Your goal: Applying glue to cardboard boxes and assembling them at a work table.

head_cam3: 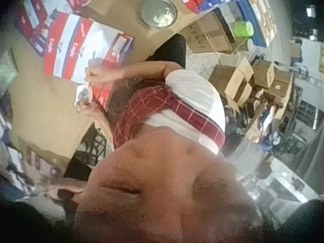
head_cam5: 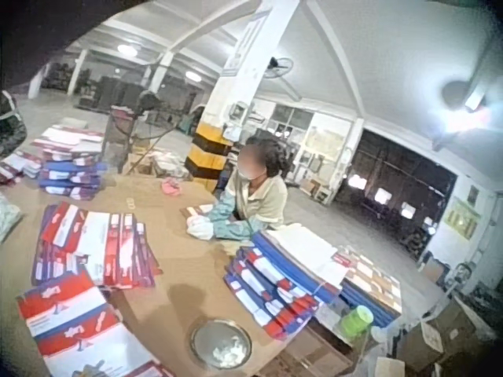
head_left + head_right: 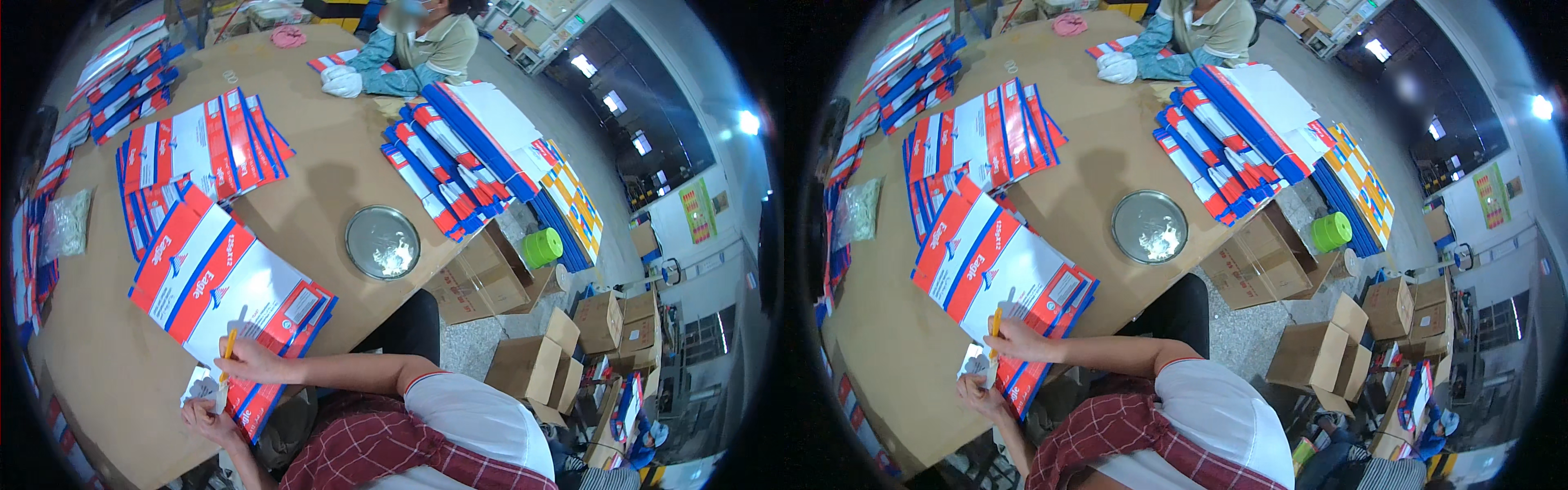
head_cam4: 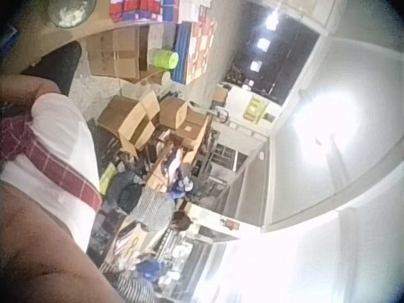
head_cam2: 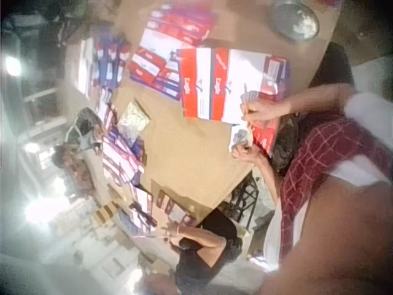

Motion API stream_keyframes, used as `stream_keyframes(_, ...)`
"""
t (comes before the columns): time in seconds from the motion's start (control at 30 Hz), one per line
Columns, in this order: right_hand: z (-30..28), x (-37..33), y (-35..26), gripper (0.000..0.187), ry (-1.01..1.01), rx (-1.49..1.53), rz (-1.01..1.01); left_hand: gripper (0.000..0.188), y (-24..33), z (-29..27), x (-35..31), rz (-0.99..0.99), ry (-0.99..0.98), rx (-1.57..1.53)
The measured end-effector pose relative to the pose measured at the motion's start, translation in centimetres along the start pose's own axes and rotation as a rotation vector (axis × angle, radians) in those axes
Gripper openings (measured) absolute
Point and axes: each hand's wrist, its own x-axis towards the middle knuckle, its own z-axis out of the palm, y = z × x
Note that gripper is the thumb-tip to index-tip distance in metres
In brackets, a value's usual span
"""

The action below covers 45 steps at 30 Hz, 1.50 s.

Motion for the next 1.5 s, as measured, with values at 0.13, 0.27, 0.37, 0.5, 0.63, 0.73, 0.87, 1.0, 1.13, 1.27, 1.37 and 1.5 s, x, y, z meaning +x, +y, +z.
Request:
stream_keyframes(0.13,-0.4,-0.6,0.2,0.021,-0.038,0.019,-0.036,0.025,0.7,-0.3,0.1,-0.001,0.003,0.001)
stream_keyframes(0.27,-1.1,-1.5,0.0,0.02,0.048,0.441,0.091,0.023,2.0,-1.1,-0.3,-0.079,0.035,-0.006)
stream_keyframes(0.37,-1.7,-3.8,-0.7,0.018,0.094,0.579,0.06,0.021,2.3,-1.8,-0.4,-0.023,0.053,0.001)
stream_keyframes(0.5,-4.9,-9.1,-3.2,0.011,0.252,0.413,-0.125,0.017,2.5,-0.8,0.0,-0.026,0.038,-0.057)
stream_keyframes(0.63,-9.9,-13.9,-3.2,0.014,0.596,-0.168,-0.5,0.021,1.5,0.5,1.1,-0.058,0.021,-0.027)
stream_keyframes(0.73,-14.9,-15.4,-4.0,0.025,0.63,-0.988,-0.554,0.022,2.6,-1.5,1.8,-0.097,0.055,0.05)
stream_keyframes(0.87,-20.7,-15.6,0.3,0.026,0.719,-0.689,-0.169,0.021,1.2,0.8,1.0,-0.024,0.097,0.008)
stream_keyframes(1.0,-19.2,-15.4,-0.1,0.031,0.648,-1.59,-0.3,0.016,2.4,-0.8,0.6,-0.052,0.111,-0.029)
stream_keyframes(1.13,-19.7,-15.0,2.4,0.03,0.641,-1.758,-0.246,0.014,1.9,-1.1,-0.2,-0.053,0.099,-0.007)
stream_keyframes(1.27,-21.5,-14.7,4.3,0.032,0.569,-1.774,-0.111,0.013,3.1,-1.6,0.1,-0.036,0.123,-0.054)
stream_keyframes(1.37,-20.6,-14.1,2.8,0.03,0.513,-1.784,-0.066,0.014,2.6,-1.1,-0.1,-0.062,0.122,-0.07)
stream_keyframes(1.5,-20.7,-13.6,2.9,0.031,0.524,-1.843,-0.089,0.014,2.8,-1.0,0.5,-0.055,0.128,-0.028)
